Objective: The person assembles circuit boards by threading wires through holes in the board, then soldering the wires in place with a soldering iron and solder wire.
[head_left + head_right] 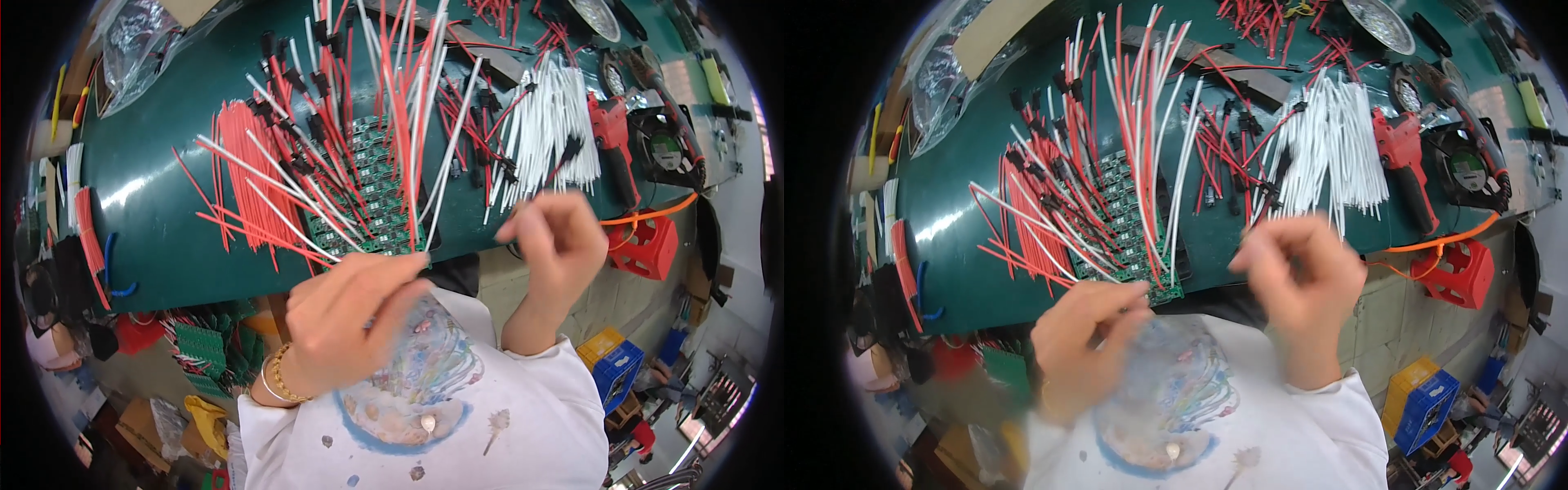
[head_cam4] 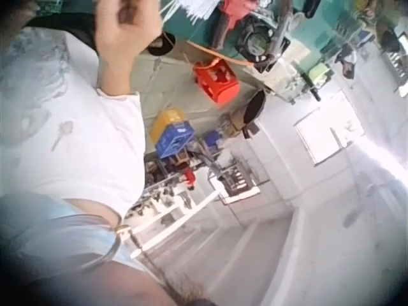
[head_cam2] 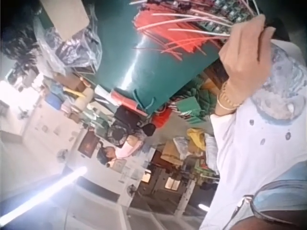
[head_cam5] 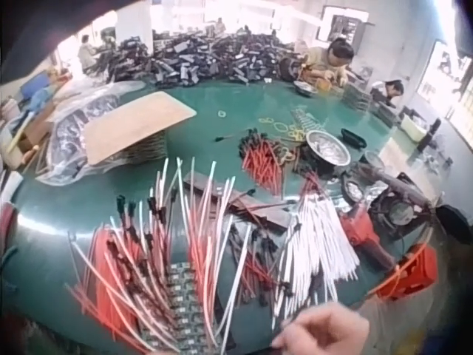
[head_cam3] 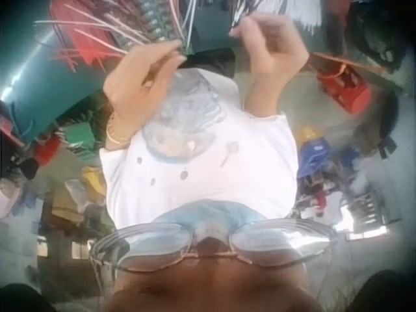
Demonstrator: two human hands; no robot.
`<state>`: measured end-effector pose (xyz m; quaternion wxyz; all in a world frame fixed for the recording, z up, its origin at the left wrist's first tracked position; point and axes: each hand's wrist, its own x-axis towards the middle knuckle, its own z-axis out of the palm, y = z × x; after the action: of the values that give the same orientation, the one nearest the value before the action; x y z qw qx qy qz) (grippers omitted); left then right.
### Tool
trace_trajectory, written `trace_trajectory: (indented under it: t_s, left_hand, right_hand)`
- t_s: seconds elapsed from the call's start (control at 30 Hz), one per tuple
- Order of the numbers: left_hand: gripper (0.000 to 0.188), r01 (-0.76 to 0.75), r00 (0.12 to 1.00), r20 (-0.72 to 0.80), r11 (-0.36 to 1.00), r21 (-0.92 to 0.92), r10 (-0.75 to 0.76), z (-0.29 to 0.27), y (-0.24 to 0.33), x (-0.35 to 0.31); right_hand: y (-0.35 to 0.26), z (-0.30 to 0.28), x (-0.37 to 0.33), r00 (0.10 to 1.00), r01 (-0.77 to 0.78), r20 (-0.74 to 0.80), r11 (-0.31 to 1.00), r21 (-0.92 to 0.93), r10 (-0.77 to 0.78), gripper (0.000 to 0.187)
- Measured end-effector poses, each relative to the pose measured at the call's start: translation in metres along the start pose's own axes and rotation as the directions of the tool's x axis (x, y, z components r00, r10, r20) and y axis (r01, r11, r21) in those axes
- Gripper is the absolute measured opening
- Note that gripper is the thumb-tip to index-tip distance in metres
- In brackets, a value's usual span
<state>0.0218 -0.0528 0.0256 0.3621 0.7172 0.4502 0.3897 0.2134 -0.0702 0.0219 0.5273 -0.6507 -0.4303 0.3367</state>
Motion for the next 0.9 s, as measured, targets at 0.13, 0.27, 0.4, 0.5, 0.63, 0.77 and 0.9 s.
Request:
trace_trajectory:
  t_s: [0.13,0.27,0.4,0.5,0.63,0.77,0.9]
  left_hand:
    - [0.027,-0.072,0.988,0.118,0.970,-0.231,0.102,-0.009,-0.006,-0.006]
    - [0.030,-0.218,0.938,0.231,0.957,-0.193,0.260,-0.026,-0.022,-0.021]
    - [0.027,-0.370,0.918,0.159,0.929,0.008,0.364,-0.029,-0.026,-0.035]
    - [0.026,-0.396,0.916,0.114,0.914,0.087,0.386,-0.029,-0.030,-0.035]
    - [0.025,-0.412,0.908,0.136,0.901,0.133,0.395,-0.027,-0.035,-0.036]
    - [0.026,-0.403,0.915,0.078,0.909,0.105,0.397,-0.022,-0.040,-0.035]
    - [0.027,-0.384,0.923,0.077,0.919,0.093,0.378,-0.020,-0.040,-0.035]
  right_hand:
    - [0.007,0.010,-0.015,0.706,0.563,0.511,0.826,0.016,-0.491,0.019]
    - [0.014,0.023,-0.025,0.493,0.777,0.570,0.627,0.051,-0.657,0.028]
    - [0.019,0.033,-0.024,0.488,0.829,0.490,0.559,-0.001,-0.722,0.027]
    - [0.024,0.036,-0.020,0.512,0.829,0.475,0.557,-0.053,-0.716,0.030]
    - [0.032,0.043,-0.018,0.535,0.823,0.435,0.563,-0.076,-0.724,0.035]
    - [0.035,0.047,-0.017,0.560,0.802,0.414,0.594,-0.056,-0.717,0.034]
    - [0.036,0.048,-0.016,0.579,0.788,0.411,0.612,-0.062,-0.704,0.031]
